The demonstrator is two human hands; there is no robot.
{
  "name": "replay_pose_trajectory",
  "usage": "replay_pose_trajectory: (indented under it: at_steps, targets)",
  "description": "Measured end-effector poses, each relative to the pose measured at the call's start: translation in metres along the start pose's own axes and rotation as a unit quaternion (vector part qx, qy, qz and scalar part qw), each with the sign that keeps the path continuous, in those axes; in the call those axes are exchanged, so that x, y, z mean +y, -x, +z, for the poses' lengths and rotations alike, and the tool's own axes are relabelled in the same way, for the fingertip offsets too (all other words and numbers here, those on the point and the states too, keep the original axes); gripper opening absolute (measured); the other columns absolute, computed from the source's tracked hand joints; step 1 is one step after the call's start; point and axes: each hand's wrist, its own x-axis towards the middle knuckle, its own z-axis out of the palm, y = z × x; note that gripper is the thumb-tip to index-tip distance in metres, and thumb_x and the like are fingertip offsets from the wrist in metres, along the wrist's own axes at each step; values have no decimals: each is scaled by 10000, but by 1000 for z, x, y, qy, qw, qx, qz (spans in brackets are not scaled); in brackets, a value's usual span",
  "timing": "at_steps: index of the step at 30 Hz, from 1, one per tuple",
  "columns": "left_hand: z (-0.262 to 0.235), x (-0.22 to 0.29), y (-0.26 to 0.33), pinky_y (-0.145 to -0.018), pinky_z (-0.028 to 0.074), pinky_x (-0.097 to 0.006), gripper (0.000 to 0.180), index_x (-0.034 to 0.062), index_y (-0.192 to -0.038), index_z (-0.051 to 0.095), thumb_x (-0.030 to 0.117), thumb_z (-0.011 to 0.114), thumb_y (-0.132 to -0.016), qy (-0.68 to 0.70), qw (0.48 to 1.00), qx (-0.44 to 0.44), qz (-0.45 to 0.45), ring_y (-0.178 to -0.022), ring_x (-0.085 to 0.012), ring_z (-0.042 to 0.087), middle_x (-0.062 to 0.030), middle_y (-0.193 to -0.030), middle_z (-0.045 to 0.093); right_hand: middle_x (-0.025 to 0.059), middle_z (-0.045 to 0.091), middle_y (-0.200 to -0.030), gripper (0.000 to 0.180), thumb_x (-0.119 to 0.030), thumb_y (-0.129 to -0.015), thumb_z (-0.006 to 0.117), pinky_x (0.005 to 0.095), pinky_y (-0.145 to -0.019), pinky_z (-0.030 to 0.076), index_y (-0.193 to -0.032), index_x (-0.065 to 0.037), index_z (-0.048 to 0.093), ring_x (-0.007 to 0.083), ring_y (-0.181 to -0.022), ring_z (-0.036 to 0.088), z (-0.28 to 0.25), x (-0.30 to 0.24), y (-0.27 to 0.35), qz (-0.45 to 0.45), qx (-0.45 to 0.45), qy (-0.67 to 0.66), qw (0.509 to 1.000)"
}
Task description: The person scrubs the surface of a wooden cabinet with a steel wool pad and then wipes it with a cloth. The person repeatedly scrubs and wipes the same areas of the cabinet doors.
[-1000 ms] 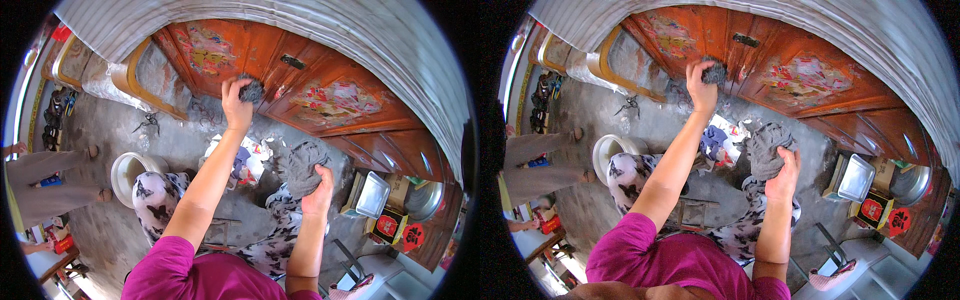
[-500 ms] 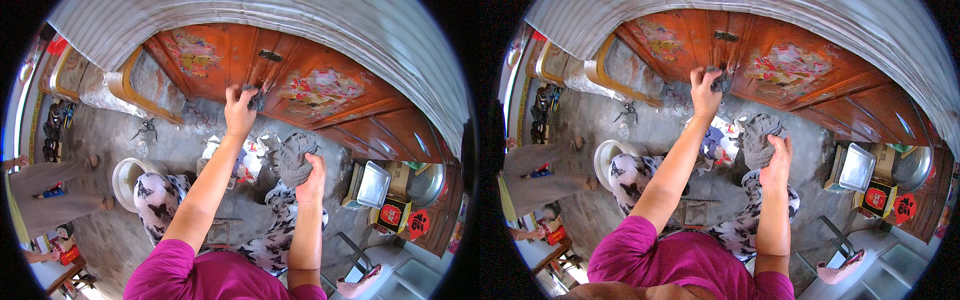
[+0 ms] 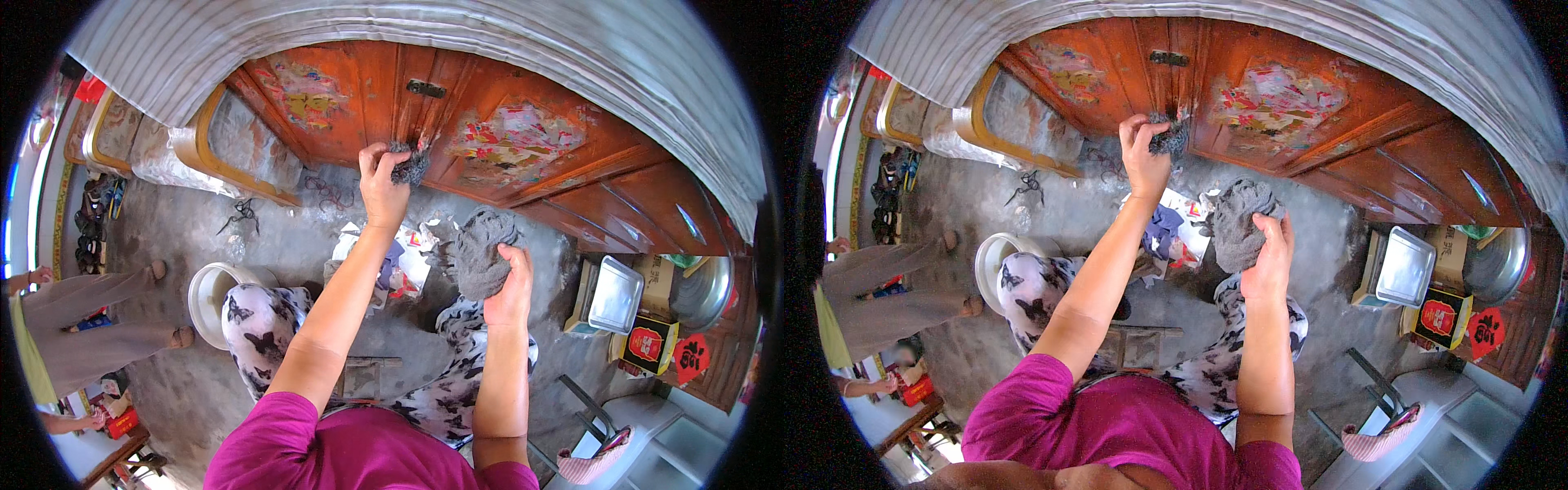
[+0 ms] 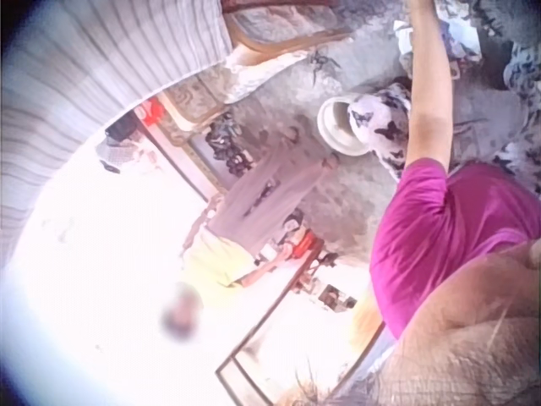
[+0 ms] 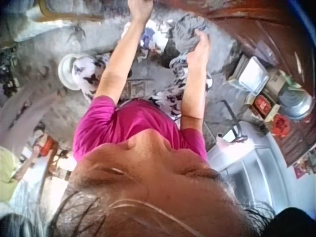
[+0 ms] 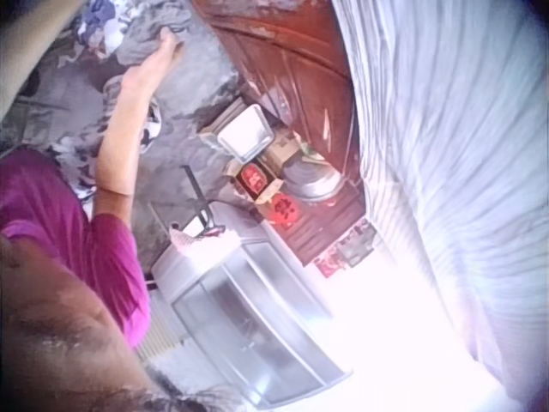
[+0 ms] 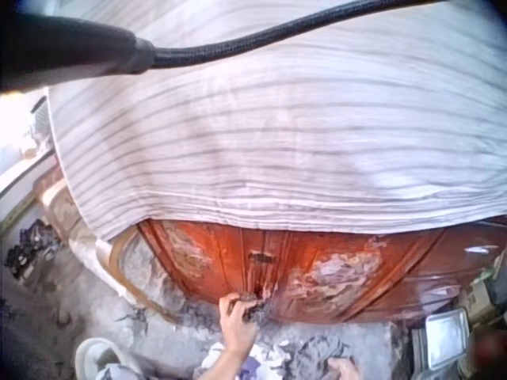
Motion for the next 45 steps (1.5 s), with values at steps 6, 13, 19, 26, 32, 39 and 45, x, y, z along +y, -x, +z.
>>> replay_pose_trajectory:
  at_steps: [6, 13, 19, 26, 32, 39, 45]
  targets:
    - [-14, 45, -52, -1001, 495, -400, 425, 67, -1053, 719, -139, 658, -687, 47, 995, 79, 32, -1140, -341, 610, -142, -1129, 635, 55, 689, -1166, 418, -86, -864, 638, 395, -943, 559, -1280, -55, 614, 235, -1053, 684, -3, -2, 4, -6, -6, -7, 1000]
    - [6, -16, -14, -953, 515, -366, 351, 0, -1084, 701, -117, 693, -754, 133, 977, 28, -165, -1027, -291, 666, -142, -1049, 686, 83, 682, -1202, 341, -110, -875, 638, 418, -990, 541, -1210, -50, 618, 257, -1112, 672, 6, -2, 5, -13, -17, 11, 1000]
    - [-3, -8, -27, -959, 504, -412, 373, 22, -1062, 697, -119, 662, -719, 95, 987, 27, -130, -1043, -362, 634, -164, -1039, 653, 58, 688, -1179, 414, -81, -870, 632, 384, -956, 550, -1283, -54, 617, 233, -1071, 679, -3, -2, 0, -9, 1, 0, 1000]
    - [0, 8, -24, -990, 485, -455, 542, 96, -1114, 701, -165, 622, -645, 20, 999, 33, -22, -1141, -409, 584, -175, -1154, 559, 64, 681, -1168, 316, -125, -877, 648, 427, -978, 539, -1189, -81, 624, 257, -1095, 668, 8, -2, 5, -6, -8, 15, 1000]
    - [-10, 28, 4, -885, 544, -427, 508, 176, -1083, 737, -113, 747, -666, -18, 998, -7, -58, -1043, -360, 634, -138, -1153, 550, 54, 694, -1145, 396, -74, -862, 632, 396, -936, 560, -1257, -59, 622, 230, -1050, 683, 10, -10, 9, -8, 14, -16, 1000]
    - [3, 40, -35, -746, 559, -397, 514, 200, -1083, 798, -38, 728, -633, -127, 974, -63, 179, -923, -303, 626, -77, -1039, 566, 59, 690, -1153, 406, -79, -866, 628, 397, -930, 562, -1271, -55, 617, 235, -1039, 686, -1, -8, 7, -7, 1, -18, 1000]
    - [9, -27, 34, -765, 562, -405, 558, 203, -1090, 805, -76, 684, -622, -161, 979, -106, 67, -942, -310, 625, -74, -1022, 545, 60, 688, -1147, 425, -72, -864, 621, 381, -934, 554, -1288, -51, 611, 228, -1043, 679, -5, -21, 8, -11, 33, -29, 999]
